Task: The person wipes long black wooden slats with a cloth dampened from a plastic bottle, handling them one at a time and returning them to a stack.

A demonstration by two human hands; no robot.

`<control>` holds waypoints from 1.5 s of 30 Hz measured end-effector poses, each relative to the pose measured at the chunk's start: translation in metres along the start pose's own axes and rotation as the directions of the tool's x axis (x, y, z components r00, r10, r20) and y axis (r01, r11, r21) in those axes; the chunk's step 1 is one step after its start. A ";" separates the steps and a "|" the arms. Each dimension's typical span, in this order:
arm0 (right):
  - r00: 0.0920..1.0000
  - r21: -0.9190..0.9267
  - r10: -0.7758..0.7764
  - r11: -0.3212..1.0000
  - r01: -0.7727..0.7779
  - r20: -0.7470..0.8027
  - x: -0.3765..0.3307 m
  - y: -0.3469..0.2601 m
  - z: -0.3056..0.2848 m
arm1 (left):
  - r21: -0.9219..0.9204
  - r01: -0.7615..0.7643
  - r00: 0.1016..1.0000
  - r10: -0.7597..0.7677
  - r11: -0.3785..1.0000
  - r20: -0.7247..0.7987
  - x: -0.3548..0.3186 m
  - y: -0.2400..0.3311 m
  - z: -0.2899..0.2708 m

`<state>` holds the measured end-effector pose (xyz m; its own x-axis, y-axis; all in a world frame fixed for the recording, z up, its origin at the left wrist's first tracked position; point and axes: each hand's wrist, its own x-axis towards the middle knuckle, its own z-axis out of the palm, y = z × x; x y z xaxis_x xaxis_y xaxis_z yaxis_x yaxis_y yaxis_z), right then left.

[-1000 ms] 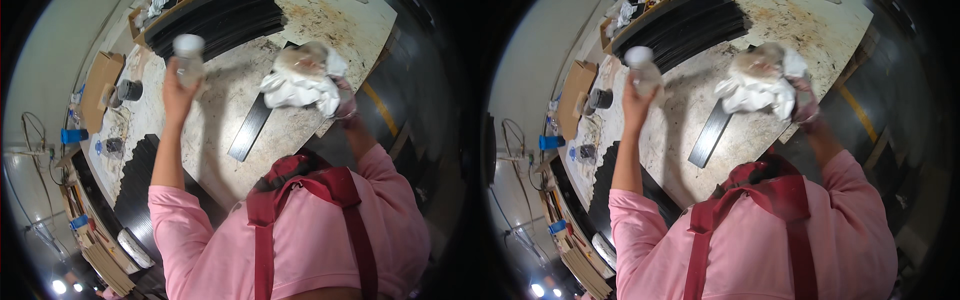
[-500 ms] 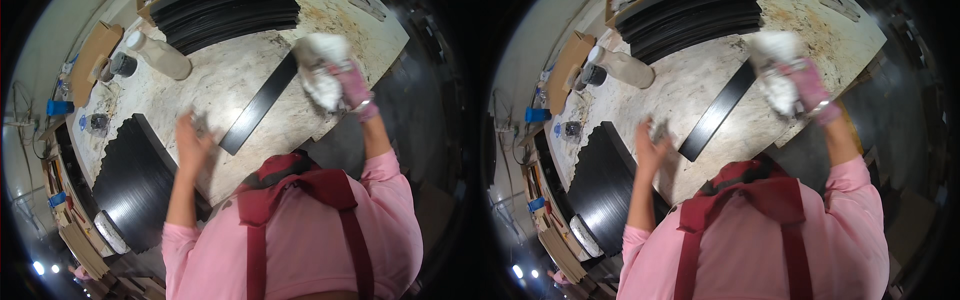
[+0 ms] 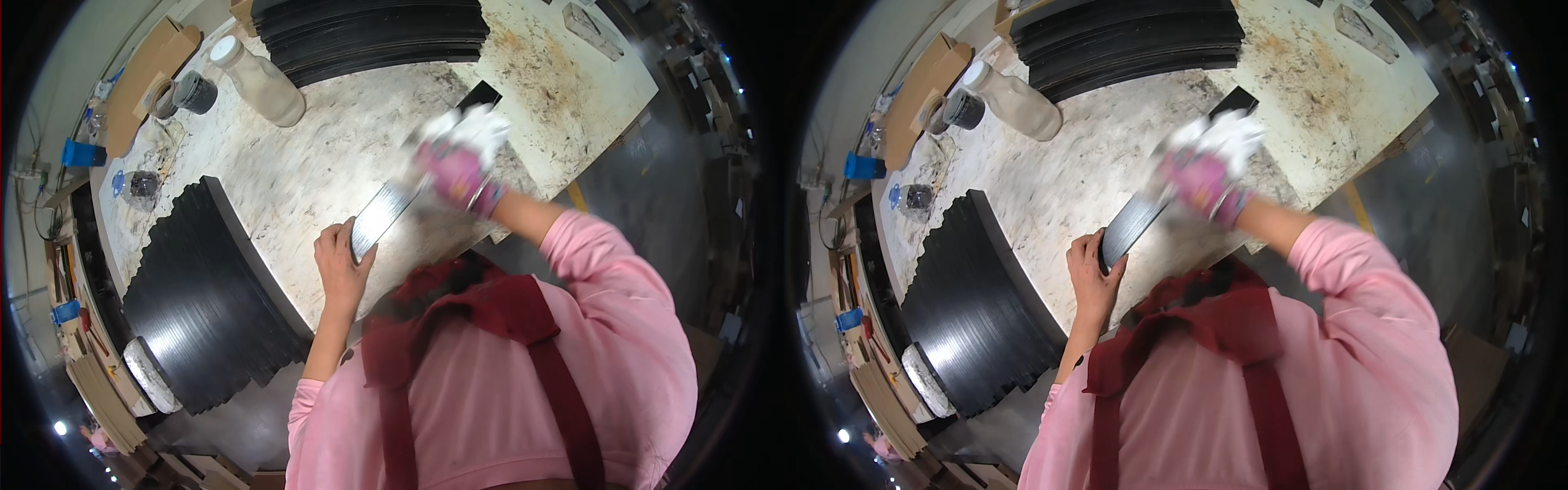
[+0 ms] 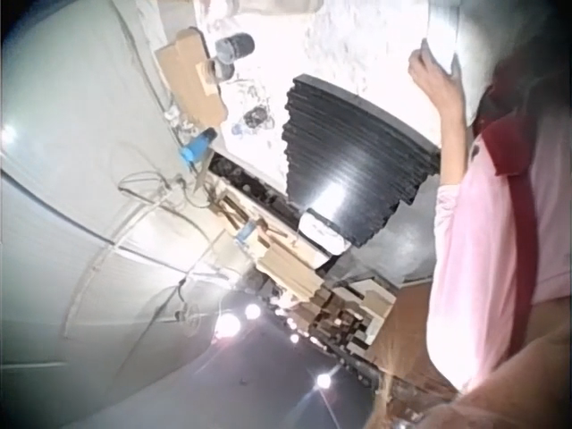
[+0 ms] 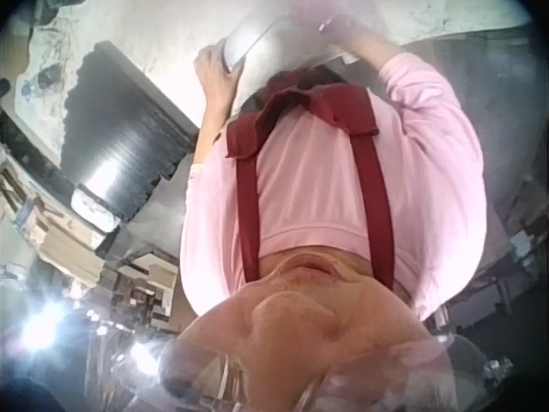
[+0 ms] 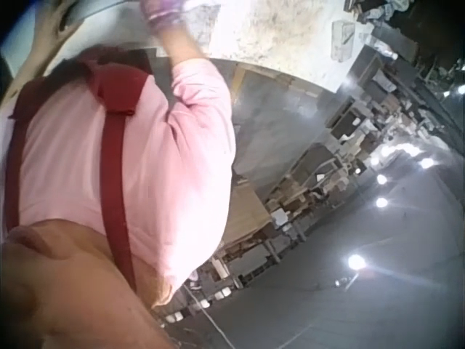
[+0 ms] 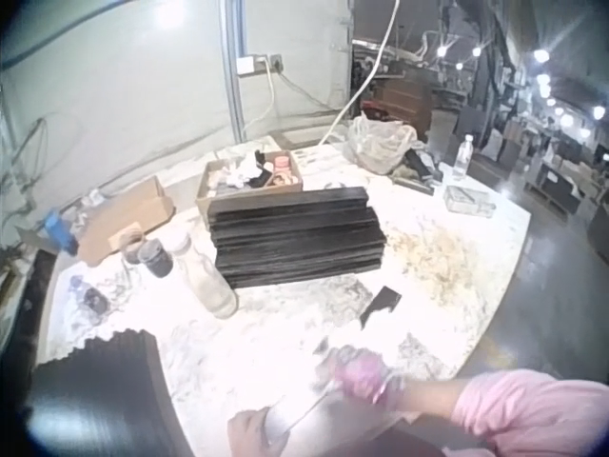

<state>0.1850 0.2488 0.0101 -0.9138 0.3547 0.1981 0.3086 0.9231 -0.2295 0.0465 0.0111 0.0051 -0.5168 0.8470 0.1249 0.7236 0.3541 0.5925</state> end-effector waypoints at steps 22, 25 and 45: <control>0.746 0.057 0.664 0.748 -0.662 -0.046 -0.022 0.199 -0.115 | -0.094 0.080 0.996 -0.083 0.992 -0.029 -0.004 0.010 -0.010; 0.863 0.578 0.502 0.686 -0.442 0.064 -0.005 0.147 -0.126 | -0.096 0.116 0.992 -0.120 0.989 -0.040 -0.021 -0.006 -0.007; 0.997 0.174 0.023 0.984 -0.035 0.068 0.032 -0.030 -0.001 | -0.248 0.159 0.970 -0.198 0.956 -0.141 -0.022 -0.017 0.007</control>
<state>0.1468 0.2325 0.0247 -0.9222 0.3651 0.1273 0.2896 0.8704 -0.3981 0.0493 -0.0109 -0.0136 -0.7092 0.6954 0.1156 0.4955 0.3750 0.7835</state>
